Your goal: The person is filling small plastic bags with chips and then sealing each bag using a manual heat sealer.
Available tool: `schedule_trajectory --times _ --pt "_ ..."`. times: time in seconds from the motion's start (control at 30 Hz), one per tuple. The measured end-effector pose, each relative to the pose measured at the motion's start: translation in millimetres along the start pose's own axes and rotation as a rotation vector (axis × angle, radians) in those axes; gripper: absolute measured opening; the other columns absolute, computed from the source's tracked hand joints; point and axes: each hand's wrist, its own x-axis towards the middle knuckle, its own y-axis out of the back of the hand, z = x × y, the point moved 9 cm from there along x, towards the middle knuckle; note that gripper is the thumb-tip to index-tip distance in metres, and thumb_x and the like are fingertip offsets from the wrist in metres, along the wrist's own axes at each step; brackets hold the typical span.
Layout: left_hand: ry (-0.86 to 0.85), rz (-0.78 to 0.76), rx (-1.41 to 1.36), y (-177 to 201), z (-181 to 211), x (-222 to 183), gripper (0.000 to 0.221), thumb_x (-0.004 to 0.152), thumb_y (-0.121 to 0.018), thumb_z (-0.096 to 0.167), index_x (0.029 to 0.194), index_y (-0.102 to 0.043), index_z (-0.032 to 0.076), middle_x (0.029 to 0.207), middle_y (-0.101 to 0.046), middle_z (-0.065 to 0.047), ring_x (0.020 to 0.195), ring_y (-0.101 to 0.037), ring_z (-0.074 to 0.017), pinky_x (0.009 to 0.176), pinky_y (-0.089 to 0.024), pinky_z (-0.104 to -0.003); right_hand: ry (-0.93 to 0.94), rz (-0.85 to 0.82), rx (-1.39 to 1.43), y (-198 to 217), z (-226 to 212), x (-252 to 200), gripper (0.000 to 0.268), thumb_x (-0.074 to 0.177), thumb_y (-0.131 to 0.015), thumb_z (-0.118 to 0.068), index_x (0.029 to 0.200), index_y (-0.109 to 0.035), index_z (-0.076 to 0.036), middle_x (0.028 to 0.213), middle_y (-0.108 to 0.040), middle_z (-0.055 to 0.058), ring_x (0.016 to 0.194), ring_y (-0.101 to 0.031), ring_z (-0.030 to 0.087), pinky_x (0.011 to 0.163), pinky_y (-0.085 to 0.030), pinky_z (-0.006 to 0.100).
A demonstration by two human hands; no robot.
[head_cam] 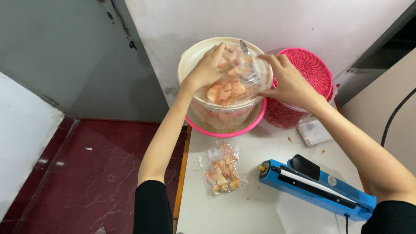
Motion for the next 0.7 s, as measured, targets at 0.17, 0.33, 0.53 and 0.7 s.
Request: schedule_trajectory --times 0.17,0.33,0.53,0.7 --pt "-0.121 0.051 0.035 21 38 -16 0.029 0.095 -0.041 0.031 0.113 -0.040 0.008 0.119 -0.059 -0.014 0.099 -0.062 -0.0275 0.077 -0.048 -0.038 -0.077 -0.115 0.087 16 -26 -11 0.112 0.067 -0.082 -0.027 0.150 -0.006 -0.029 0.144 -0.029 0.026 0.095 -0.057 0.042 0.081 -0.047 0.056" --pt "-0.269 0.222 0.308 27 39 -17 0.027 0.090 -0.051 -0.004 0.115 -0.046 0.005 0.108 -0.067 -0.014 0.094 -0.067 -0.0293 0.081 -0.053 -0.045 -0.101 -0.174 -0.019 15 -32 -20 0.110 0.072 -0.076 -0.038 0.150 0.002 -0.031 0.146 -0.029 0.025 0.062 -0.060 0.037 0.058 -0.050 0.047" --pt "-0.395 0.490 0.267 48 78 -44 0.037 0.112 -0.030 0.031 0.146 -0.030 0.017 0.142 -0.053 -0.005 0.129 -0.058 -0.0247 0.107 -0.046 -0.038 0.130 -0.088 -0.175 26 -45 -29 0.099 0.078 -0.072 -0.045 0.152 -0.009 -0.025 0.152 -0.008 0.031 0.132 -0.030 0.050 0.096 -0.032 0.066" --pt "-0.394 0.613 0.189 59 142 -64 0.031 0.105 -0.037 0.027 0.122 -0.051 0.006 0.118 -0.062 -0.013 0.108 -0.061 -0.0321 0.093 -0.046 -0.038 0.319 0.030 -0.110 52 -87 -37 0.060 0.100 -0.048 -0.041 0.149 -0.025 -0.013 0.146 -0.024 0.026 0.137 -0.022 0.041 0.097 -0.026 0.065"
